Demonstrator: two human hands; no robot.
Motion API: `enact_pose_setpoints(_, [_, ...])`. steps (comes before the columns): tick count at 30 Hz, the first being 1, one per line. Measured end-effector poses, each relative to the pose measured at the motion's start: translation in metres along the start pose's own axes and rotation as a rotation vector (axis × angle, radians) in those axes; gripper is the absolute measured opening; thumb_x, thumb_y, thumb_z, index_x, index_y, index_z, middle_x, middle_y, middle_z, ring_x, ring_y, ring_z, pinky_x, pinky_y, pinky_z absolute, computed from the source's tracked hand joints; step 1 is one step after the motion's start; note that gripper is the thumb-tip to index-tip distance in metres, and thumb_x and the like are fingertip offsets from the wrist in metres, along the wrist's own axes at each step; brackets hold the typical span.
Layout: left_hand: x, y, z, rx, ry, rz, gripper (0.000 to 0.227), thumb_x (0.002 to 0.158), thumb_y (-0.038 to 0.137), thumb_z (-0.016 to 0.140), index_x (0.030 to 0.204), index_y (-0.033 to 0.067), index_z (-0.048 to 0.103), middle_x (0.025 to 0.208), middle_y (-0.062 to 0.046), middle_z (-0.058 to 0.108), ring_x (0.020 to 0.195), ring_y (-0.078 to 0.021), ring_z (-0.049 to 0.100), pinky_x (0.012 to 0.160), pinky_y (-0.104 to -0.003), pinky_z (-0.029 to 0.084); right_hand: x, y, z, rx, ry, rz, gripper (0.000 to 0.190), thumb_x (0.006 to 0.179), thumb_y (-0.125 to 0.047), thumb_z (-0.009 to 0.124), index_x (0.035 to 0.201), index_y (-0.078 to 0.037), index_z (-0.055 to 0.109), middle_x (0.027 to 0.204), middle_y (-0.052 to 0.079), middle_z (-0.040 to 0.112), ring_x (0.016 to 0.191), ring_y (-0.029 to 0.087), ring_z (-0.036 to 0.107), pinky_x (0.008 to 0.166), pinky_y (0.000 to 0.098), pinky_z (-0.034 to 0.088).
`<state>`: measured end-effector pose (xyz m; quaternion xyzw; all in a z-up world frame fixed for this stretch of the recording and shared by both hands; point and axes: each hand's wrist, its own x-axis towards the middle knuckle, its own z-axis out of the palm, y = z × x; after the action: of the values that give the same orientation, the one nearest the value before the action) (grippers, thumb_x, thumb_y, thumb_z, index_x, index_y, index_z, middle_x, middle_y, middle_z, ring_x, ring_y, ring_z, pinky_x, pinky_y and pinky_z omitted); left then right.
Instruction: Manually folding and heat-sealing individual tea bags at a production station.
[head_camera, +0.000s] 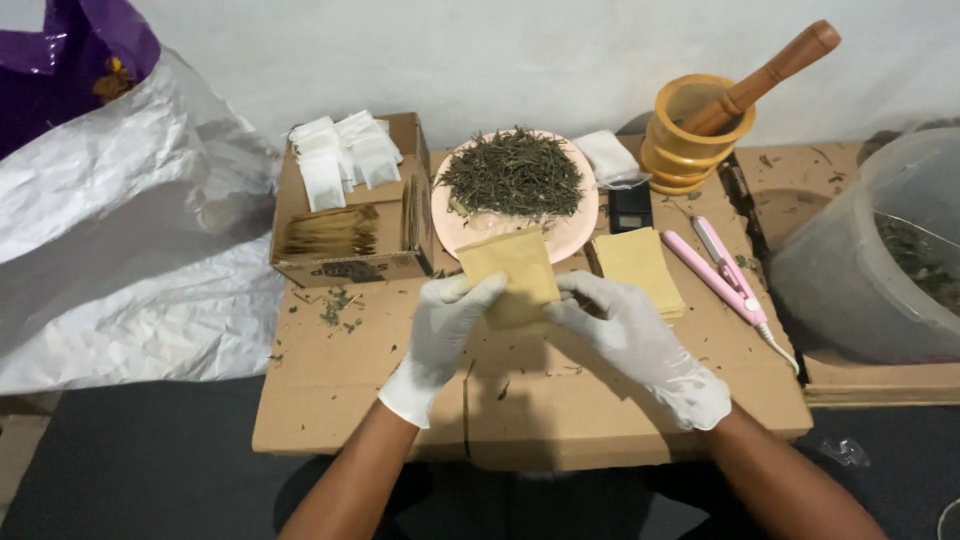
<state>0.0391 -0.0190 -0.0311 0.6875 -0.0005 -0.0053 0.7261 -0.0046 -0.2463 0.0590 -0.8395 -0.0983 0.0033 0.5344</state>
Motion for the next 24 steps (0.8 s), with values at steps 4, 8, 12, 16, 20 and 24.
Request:
enact_pose_setpoints(4, [-0.002,-0.002,0.008,-0.034,0.028,-0.030,0.027,0.092,0.024,0.096,0.081,0.0017,0.087,0.073,-0.014,0.082,0.072,-0.0171,0.069,0.069,-0.040,0.063,0.003,0.020,0.008,0.046,0.029,0.054,0.008,0.099,-0.024,0.086,0.092,-0.022,0.083,0.067,-0.004,0.064,0.071,0.009,0.057,0.071,0.0309,0.056])
enact_pose_setpoints(8, [-0.001,-0.007,0.013,-0.085,0.021,-0.021,0.025,0.092,0.022,0.096,0.079,0.0045,0.085,0.075,-0.012,0.082,0.078,-0.0143,0.067,0.071,-0.036,0.064,0.005,0.013,0.015,0.116,0.028,0.088,0.021,0.103,-0.026,0.084,0.082,-0.020,0.082,0.063,-0.004,0.066,0.071,0.007,0.054,0.069,0.0286,0.054])
enact_pose_setpoints(12, [-0.004,0.009,0.010,-0.089,-0.021,-0.029,0.021,0.095,0.021,0.094,0.084,0.0040,0.090,0.074,-0.012,0.083,0.075,-0.0136,0.068,0.073,-0.038,0.066,0.009,0.017,0.022,0.106,0.012,0.024,0.027,0.104,-0.021,0.081,0.078,-0.016,0.075,0.065,-0.001,0.066,0.077,0.009,0.056,0.072,0.0299,0.054])
enact_pose_setpoints(16, [-0.007,0.002,0.003,-0.023,-0.038,-0.050,0.021,0.098,0.024,0.091,0.084,0.0078,0.090,0.075,-0.010,0.084,0.078,-0.0137,0.071,0.076,-0.036,0.065,0.006,0.005,0.023,0.080,0.011,0.034,0.026,0.104,-0.022,0.081,0.079,-0.016,0.076,0.066,0.001,0.071,0.075,0.008,0.058,0.073,0.0308,0.056])
enact_pose_setpoints(20, [-0.012,0.019,0.008,-0.088,-0.023,-0.049,0.017,0.095,0.017,0.094,0.085,0.0037,0.090,0.072,-0.007,0.081,0.075,-0.0138,0.067,0.079,-0.035,0.064,0.007,0.013,0.025,0.072,0.011,0.056,0.018,0.103,-0.023,0.082,0.085,-0.016,0.081,0.069,0.003,0.075,0.076,0.009,0.060,0.075,0.0334,0.060])
enact_pose_setpoints(24, [-0.017,0.035,0.010,-0.085,-0.048,-0.054,0.019,0.096,0.020,0.093,0.085,0.0052,0.089,0.071,-0.006,0.078,0.076,-0.0128,0.065,0.080,-0.035,0.064,0.011,0.021,0.021,0.040,0.041,0.032,0.010,0.101,-0.018,0.084,0.091,-0.016,0.082,0.070,0.004,0.074,0.075,0.010,0.062,0.078,0.0351,0.061])
